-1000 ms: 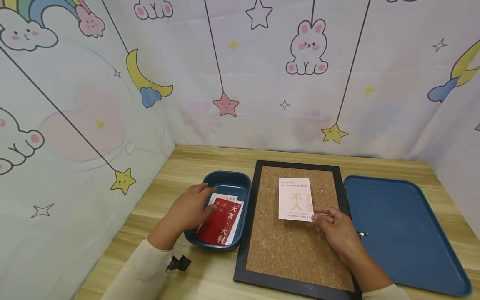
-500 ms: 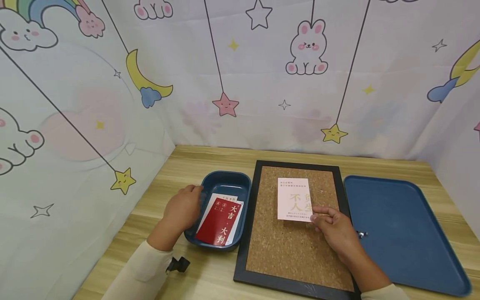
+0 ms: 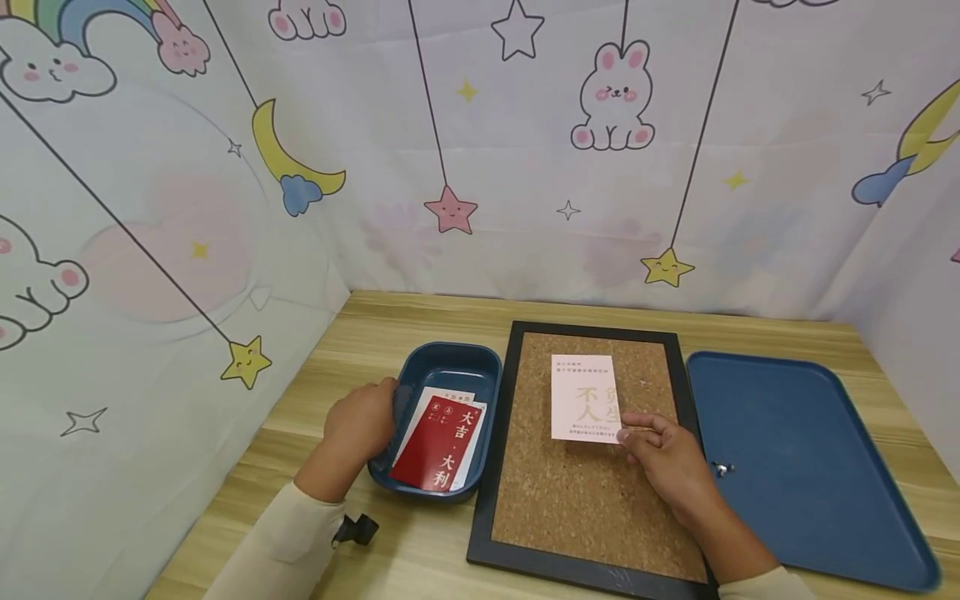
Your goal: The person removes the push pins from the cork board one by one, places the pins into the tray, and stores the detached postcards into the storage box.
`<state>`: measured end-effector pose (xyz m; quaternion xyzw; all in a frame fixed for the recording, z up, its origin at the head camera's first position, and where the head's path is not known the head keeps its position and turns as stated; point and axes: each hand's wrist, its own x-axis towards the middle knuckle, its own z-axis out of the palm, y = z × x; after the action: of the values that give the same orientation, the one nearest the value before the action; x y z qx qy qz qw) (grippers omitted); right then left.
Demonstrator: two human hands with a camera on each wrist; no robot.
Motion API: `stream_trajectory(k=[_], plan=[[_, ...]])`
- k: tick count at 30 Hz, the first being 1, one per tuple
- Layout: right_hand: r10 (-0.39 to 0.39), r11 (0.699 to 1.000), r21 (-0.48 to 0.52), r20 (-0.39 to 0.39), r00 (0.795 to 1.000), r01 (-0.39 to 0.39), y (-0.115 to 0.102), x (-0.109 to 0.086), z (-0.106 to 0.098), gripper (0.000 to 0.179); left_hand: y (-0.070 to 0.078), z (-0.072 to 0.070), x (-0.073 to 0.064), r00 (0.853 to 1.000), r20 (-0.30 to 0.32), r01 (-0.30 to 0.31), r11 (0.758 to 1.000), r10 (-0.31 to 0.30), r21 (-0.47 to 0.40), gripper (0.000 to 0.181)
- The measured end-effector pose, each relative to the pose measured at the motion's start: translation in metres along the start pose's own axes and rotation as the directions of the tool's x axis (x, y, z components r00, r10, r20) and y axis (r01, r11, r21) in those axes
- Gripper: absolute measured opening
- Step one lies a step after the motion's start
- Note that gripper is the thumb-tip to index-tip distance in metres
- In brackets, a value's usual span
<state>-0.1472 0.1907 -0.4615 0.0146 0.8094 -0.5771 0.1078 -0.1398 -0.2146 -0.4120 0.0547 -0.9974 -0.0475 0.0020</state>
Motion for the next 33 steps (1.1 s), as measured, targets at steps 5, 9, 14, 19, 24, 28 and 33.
stream_trajectory(k=[5,9,14,19,24,28,33], plan=[[-0.003,1.0,0.01,-0.002,1.0,0.003,-0.001,0.0,0.002,0.047,-0.002,0.002,0.002,1.0,0.009,0.006,1.0,-0.006,-0.008,0.037],[-0.006,1.0,0.021,-0.001,1.0,0.006,-0.001,0.001,0.004,0.046,-0.002,0.002,0.002,1.0,0.006,0.003,1.0,-0.003,-0.012,0.036],[-0.007,0.999,0.052,-0.002,1.0,0.007,-0.003,0.001,0.007,0.045,-0.002,0.003,0.002,1.0,0.007,0.007,1.0,-0.007,-0.015,0.037],[-0.002,0.997,0.076,0.004,1.0,0.002,-0.004,0.001,0.01,0.045,-0.003,0.004,0.003,1.0,0.008,0.007,1.0,-0.006,-0.024,0.035],[-0.002,0.997,0.076,0.005,1.0,0.001,-0.004,0.0,0.013,0.044,-0.004,0.005,0.003,1.0,0.019,0.007,0.999,-0.006,-0.037,0.03],[0.0,0.997,0.081,0.001,1.0,0.0,-0.004,0.001,0.016,0.042,-0.004,0.005,0.003,0.999,0.032,0.011,0.999,-0.009,-0.042,0.032],[0.008,0.996,0.085,0.002,1.0,-0.009,-0.005,0.001,0.019,0.041,-0.004,0.005,0.002,0.999,0.038,0.011,0.999,-0.01,-0.042,0.036]])
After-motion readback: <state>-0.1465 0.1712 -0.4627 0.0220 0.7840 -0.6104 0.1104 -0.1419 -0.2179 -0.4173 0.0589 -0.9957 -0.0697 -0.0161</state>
